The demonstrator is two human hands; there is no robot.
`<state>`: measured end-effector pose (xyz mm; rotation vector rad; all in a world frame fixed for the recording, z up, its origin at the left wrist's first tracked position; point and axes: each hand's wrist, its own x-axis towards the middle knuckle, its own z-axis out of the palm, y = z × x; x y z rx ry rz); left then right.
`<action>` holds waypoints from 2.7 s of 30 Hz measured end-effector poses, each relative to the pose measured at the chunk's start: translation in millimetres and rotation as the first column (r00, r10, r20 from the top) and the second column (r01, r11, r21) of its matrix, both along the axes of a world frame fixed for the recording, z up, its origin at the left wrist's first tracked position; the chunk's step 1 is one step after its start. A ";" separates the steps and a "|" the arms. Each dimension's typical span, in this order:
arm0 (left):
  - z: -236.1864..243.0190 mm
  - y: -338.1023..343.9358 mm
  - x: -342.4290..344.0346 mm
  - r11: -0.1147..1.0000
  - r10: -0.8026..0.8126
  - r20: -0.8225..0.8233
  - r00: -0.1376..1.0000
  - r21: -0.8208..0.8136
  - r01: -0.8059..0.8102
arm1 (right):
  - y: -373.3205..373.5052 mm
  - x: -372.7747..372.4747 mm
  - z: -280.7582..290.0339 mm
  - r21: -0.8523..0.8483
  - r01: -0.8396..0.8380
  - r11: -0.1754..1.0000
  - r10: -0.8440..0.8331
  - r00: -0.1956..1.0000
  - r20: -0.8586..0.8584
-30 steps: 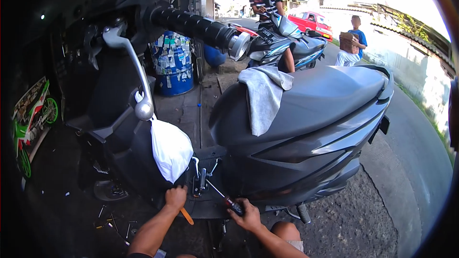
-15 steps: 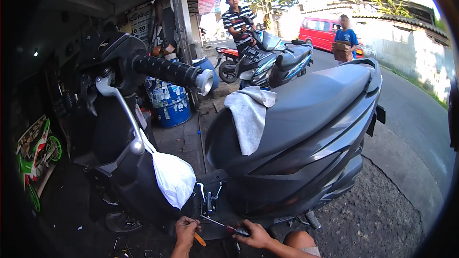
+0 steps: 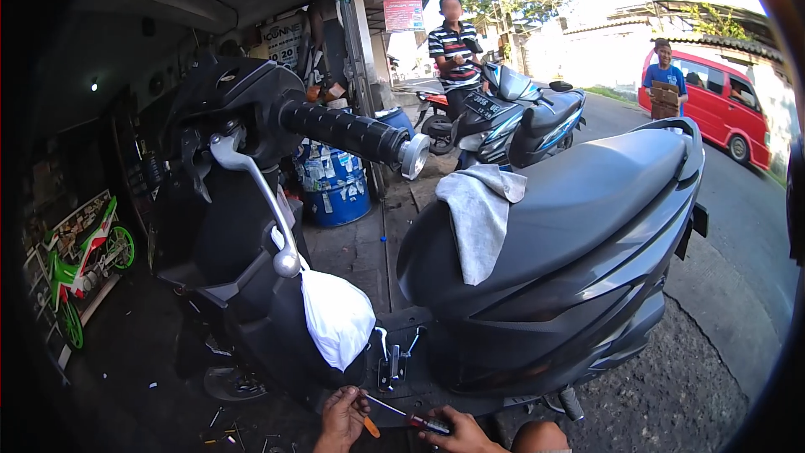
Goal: The recorder is dismantling and repairing the front dashboard/handlebar area of a motorcycle using a screwdriver and prying tool.
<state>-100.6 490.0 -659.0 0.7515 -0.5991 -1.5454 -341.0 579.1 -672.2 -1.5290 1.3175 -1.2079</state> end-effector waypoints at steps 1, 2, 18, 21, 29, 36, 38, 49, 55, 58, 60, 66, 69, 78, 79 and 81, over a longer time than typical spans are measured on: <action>-0.5 -0.4 -0.1 1.000 -0.004 -0.001 1.000 -0.001 0.004 | 0.1 0.2 0.1 -0.007 0.006 1.000 -0.006 1.000 -0.014; -1.2 -0.4 0.3 1.000 -0.005 -0.003 1.000 -0.002 0.005 | 0.5 1.3 4.8 -0.015 0.009 1.000 -0.009 1.000 -0.028; 27.6 11.7 0.0 0.996 -0.004 0.052 0.999 -0.090 0.008 | 2.5 0.7 30.6 -0.037 -0.086 0.996 0.083 0.994 -0.073; 48.7 19.6 -0.3 0.981 0.029 0.108 0.994 -0.194 -0.007 | 3.3 7.6 41.7 0.015 -0.138 0.990 0.139 0.990 -0.030; 137.0 16.6 -4.6 0.926 0.083 0.234 0.969 -0.377 0.011 | -15.2 53.1 47.4 -0.238 -0.026 0.971 0.103 0.944 0.315; 282.5 -30.4 -4.9 0.758 0.288 0.581 0.761 -0.624 0.190 | -81.0 108.4 128.2 -0.463 0.076 0.883 0.232 0.787 0.571; 313.9 -51.1 -1.4 0.692 0.325 0.581 0.746 -0.684 0.231 | -98.1 122.0 161.7 -0.385 -0.004 0.923 0.293 0.656 0.695; 367.4 -127.0 22.0 0.557 0.359 0.531 0.768 -0.782 0.280 | -205.7 167.9 210.6 -0.506 -0.146 0.850 0.523 0.118 0.844; 367.4 -133.3 23.8 0.444 0.299 0.438 0.848 -0.850 0.283 | -218.1 180.0 219.5 -0.556 -0.131 0.821 0.568 0.084 0.819; 368.3 -136.3 23.6 0.464 0.317 0.430 0.845 -0.848 0.257 | -225.7 183.4 224.0 -0.573 -0.149 0.806 0.586 0.065 0.807; 367.8 -136.5 26.7 0.484 0.352 0.413 0.840 -0.849 0.214 | -230.2 185.4 224.3 -0.577 -0.148 0.803 0.590 0.062 0.805; 372.8 -140.2 34.2 0.427 0.305 0.412 0.859 -0.865 0.263 | -231.8 186.4 235.1 -0.578 -0.143 0.803 0.592 0.086 0.801; 372.1 -142.0 33.5 0.427 0.306 0.326 0.894 -0.887 0.177 | -233.2 188.9 236.2 -0.595 -0.156 0.789 0.611 0.093 0.786; 373.3 -141.2 31.3 0.444 0.261 0.308 0.915 -0.880 0.170 | -232.0 191.2 238.3 -0.592 -0.127 0.796 0.603 0.076 0.794; 372.9 -140.9 31.0 0.442 0.260 0.307 0.915 -0.881 0.169 | -230.9 191.0 238.0 -0.592 -0.127 0.796 0.603 0.074 0.794; 372.2 -140.5 28.8 0.445 0.243 0.300 0.922 -0.879 0.169 | -230.3 189.3 238.2 -0.595 -0.123 0.795 0.605 0.074 0.793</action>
